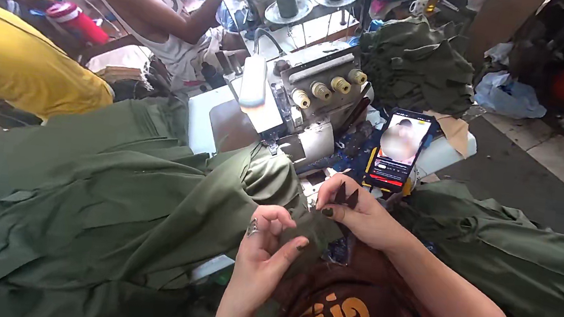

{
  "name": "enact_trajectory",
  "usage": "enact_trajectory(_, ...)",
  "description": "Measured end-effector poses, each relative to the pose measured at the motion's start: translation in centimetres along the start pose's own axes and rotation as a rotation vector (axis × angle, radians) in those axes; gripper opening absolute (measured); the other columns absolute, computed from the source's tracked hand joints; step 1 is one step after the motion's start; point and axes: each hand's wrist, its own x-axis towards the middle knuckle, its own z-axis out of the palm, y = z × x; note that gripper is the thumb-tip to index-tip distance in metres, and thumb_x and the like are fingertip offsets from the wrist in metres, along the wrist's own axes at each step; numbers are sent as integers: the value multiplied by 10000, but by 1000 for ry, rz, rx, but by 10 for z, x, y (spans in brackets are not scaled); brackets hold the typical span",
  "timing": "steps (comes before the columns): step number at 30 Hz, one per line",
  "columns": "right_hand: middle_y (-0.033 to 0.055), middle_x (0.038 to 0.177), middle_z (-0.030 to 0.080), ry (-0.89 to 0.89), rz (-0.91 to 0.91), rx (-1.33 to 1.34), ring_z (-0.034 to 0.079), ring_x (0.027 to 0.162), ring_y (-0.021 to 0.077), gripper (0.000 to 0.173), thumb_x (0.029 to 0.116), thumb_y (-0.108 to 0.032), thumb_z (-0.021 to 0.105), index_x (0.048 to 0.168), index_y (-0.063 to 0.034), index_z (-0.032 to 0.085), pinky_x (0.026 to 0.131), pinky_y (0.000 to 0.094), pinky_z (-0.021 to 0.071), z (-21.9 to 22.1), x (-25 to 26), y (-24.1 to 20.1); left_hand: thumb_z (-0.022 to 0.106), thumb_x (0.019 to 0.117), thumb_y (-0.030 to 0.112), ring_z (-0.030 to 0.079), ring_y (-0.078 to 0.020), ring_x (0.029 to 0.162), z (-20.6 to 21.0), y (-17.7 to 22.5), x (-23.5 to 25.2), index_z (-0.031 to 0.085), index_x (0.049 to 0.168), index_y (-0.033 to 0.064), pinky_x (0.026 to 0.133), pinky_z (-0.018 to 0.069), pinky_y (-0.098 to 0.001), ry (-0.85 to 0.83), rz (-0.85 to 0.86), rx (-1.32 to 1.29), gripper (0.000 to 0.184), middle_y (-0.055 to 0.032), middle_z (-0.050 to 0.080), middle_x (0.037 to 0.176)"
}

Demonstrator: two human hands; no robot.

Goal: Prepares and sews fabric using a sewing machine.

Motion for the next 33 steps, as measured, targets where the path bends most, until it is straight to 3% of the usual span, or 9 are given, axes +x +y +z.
enact_trajectory(2,-103,1056,658,-50,20,6,606,1016,-25,95,1031,-95,581,1110,-122,628,917,196,515,-7,-3,1,803,881,310,588,48,984,-8,-3,-4,601,1085,253,860,505,-135,-84,61,233,292,141,615,1039)
enact_trajectory(5,-46,1054,672,-105,68,-88,619,1025,2,106,1009,-94,618,1070,-49,690,921,208,529,-19,-9,2,694,929,197,665,-197,795,-13,-6,-10,659,988,144,615,565,-303,-133,190,941,86,-121,648,1050)
enact_trajectory(7,-22,1047,688,-104,100,-182,628,1027,16,132,1003,-117,631,1051,-33,721,922,214,534,-25,-13,7,636,951,115,702,-299,779,-20,-13,-12,697,963,126,574,565,-407,-118,231,1145,63,-179,698,1067)
enact_trajectory(12,-7,1025,659,-168,114,-381,591,1048,27,229,983,-283,677,999,-58,717,939,209,490,-27,-22,17,772,916,302,653,-104,986,-45,-22,-12,713,939,104,871,537,-265,6,193,711,207,-48,695,1010)
enact_trajectory(16,25,1073,627,-234,181,-639,578,1049,85,415,852,-433,796,1064,-108,650,887,270,502,-17,-25,11,797,882,186,667,-59,948,-41,-26,-13,699,888,120,852,568,-227,161,101,433,118,27,698,940)
enact_trajectory(19,55,1021,657,-178,153,-780,630,940,123,311,912,-351,750,1064,-95,661,796,309,543,-10,-27,14,779,855,113,669,-72,937,-36,-32,-15,681,855,127,833,572,-241,234,51,357,99,34,694,923)
enact_trajectory(23,49,928,688,-45,80,-796,632,868,65,215,1016,-253,604,1013,-63,703,781,207,522,-8,-33,22,783,825,73,669,-70,917,-33,-35,-19,658,835,135,808,568,-230,273,43,353,140,32,695,913)
enact_trajectory(30,12,863,679,70,121,-671,601,781,-36,165,969,-193,652,996,-31,665,714,115,497,-3,-40,24,829,776,39,668,-39,865,-29,-36,-23,657,838,152,778,571,-202,301,51,340,215,59,692,869)
enact_trajectory(33,2,870,667,30,218,-679,588,756,-3,245,973,-223,665,1159,-64,661,700,151,502,-5,-42,25,843,779,51,670,-31,897,-31,-31,-24,692,946,125,813,578,-201,243,39,405,236,58,704,934)
